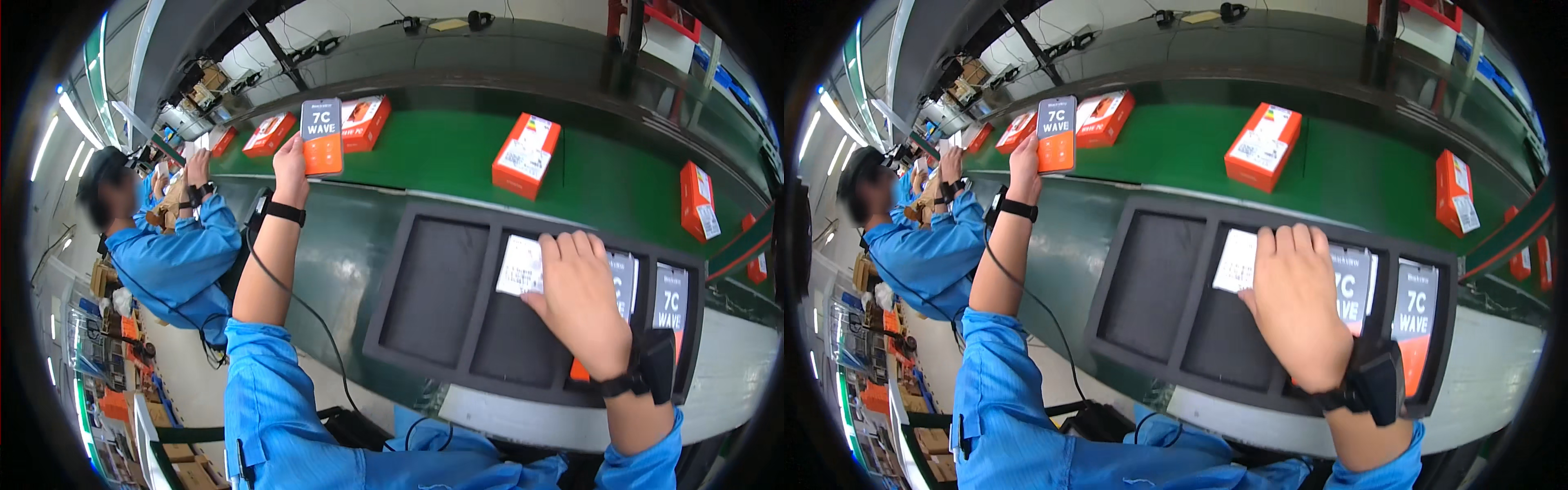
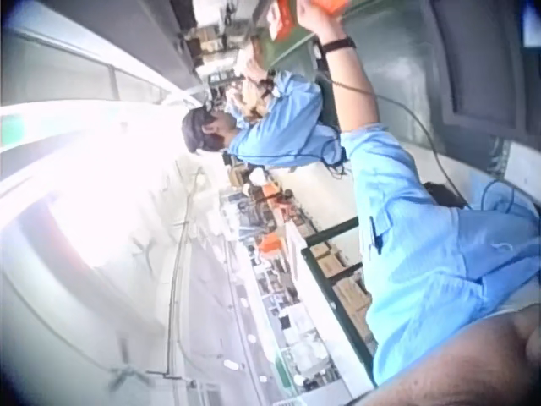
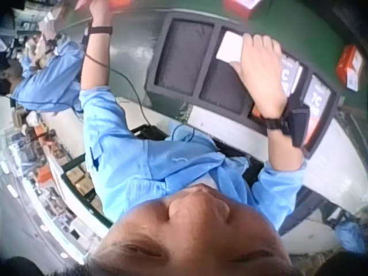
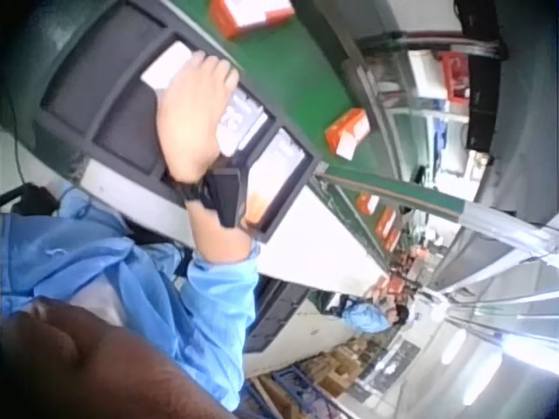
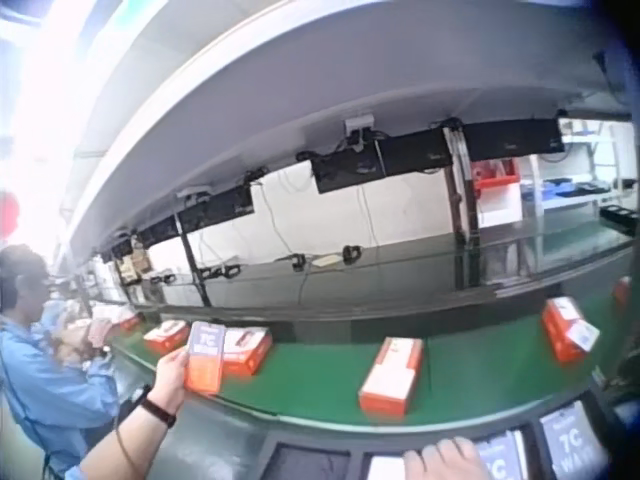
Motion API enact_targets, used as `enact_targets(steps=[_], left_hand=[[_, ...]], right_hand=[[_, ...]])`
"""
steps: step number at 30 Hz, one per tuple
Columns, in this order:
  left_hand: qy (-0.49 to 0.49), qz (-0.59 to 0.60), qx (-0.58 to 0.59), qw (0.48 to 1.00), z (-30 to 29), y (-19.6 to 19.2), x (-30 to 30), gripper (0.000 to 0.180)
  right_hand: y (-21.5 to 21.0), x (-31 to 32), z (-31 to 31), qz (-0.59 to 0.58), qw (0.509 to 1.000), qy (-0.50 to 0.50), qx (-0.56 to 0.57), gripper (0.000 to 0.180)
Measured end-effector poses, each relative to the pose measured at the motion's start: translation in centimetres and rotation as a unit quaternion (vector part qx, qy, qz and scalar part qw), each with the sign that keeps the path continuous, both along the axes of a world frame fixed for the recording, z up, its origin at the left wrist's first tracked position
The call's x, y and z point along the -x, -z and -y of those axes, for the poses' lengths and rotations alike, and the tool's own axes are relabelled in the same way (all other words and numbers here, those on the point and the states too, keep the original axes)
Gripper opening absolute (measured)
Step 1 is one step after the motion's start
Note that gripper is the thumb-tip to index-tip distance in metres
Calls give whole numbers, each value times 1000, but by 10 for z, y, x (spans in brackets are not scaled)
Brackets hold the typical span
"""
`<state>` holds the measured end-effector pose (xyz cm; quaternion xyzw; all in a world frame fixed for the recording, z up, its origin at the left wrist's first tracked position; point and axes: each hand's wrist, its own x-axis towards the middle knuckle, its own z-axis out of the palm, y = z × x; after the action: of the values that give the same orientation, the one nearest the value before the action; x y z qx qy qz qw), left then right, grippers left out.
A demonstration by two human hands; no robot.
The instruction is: Handling and applying labels to smartphone boxes on a factory assembly line.
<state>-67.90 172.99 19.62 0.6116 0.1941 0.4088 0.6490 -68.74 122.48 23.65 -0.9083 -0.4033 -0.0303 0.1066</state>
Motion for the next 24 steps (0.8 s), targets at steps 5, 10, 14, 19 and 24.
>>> enact_targets(steps=[5,10,14,19,24], left_hand=[[-140,-121,-187,965,-127,42,-81,29],[-184,-83,-157,967,-217,52,-120,26],[-193,-273,-348,876,-197,73,-178,35],[-152,-446,-537,699,-173,100,-176,59],[-142,-433,-655,603,-141,98,-177,58]], right_hand=[[-8,-1,-11,-24,998,-25,-61,47],[-16,-6,-36,-81,997,-15,-5,58],[-24,-18,-46,-135,988,59,-49,42],[-15,-21,-60,-199,979,0,40,56],[-27,-6,-76,-192,981,24,1,66]])
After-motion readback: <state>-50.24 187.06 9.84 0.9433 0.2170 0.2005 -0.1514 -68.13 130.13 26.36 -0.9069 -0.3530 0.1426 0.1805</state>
